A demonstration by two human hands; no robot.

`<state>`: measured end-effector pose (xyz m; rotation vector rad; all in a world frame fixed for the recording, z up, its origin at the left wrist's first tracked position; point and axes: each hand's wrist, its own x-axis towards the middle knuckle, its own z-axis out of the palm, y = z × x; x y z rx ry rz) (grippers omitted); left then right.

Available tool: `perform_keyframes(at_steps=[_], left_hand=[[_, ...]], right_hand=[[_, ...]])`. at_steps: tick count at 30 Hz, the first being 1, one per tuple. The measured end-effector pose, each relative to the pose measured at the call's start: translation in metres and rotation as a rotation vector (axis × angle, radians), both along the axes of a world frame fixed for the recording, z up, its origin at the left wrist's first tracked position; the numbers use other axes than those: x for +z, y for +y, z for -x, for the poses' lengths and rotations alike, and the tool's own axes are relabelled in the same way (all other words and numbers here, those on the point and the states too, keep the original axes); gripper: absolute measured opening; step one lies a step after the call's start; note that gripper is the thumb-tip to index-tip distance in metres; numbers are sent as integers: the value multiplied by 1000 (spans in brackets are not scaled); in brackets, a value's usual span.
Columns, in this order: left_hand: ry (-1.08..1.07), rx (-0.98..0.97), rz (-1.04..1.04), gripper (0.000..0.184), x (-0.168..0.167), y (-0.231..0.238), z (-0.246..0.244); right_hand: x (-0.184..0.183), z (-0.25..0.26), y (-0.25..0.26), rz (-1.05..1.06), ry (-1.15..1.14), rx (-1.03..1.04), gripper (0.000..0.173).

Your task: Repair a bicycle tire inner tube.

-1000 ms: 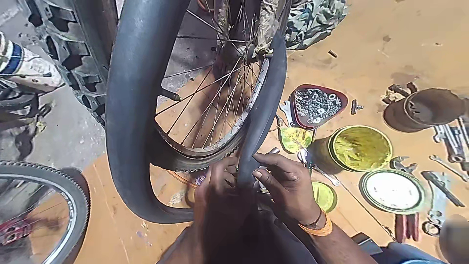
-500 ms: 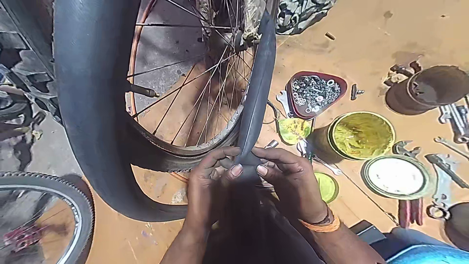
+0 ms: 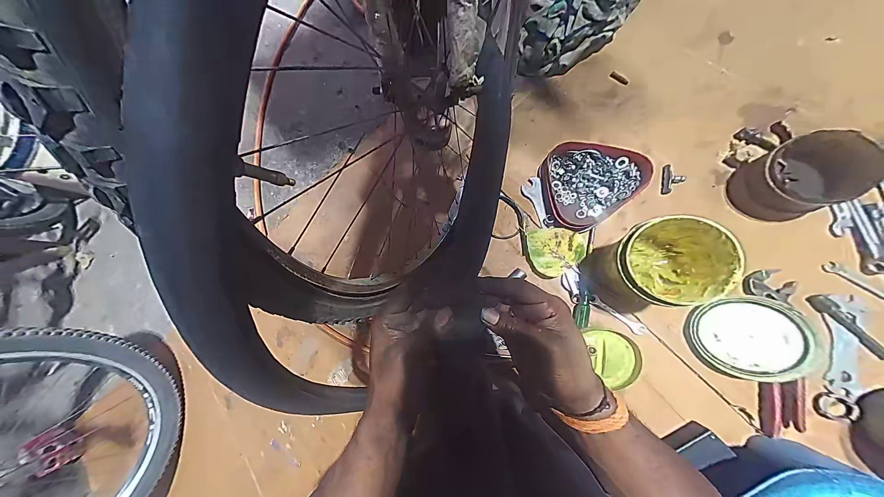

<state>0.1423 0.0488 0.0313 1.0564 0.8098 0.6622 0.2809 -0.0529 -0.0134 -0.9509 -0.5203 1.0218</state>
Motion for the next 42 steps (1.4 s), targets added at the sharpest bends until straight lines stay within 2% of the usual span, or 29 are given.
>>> perform_keyframes(at_steps=[5, 9, 15, 23, 29, 34, 38, 42], left_hand=[[77, 70, 32, 51, 0, 1, -7], [106, 58, 2, 48, 1, 7, -4], [134, 58, -10, 50, -2, 8, 1], [93, 38, -87, 30, -10, 8, 6], [134, 9, -108, 34, -8, 9, 7], [219, -81, -280, 13, -11, 13, 7], [267, -107, -368, 10, -16, 17, 9], [214, -127, -342, 11, -21, 18, 13]], right_hand=[[-4, -2, 0, -53, 73, 12, 27], [0, -1, 4, -96, 126, 48, 32], [0, 4, 5, -66, 155, 36, 34], [-5, 8, 5, -75, 151, 36, 36], [-8, 8, 3, -26, 73, 6, 36], [-10, 8, 2, -31, 80, -12, 36], [-14, 9, 4, -32, 3, -24, 36], [-17, 13, 5, -10, 0, -25, 36]])
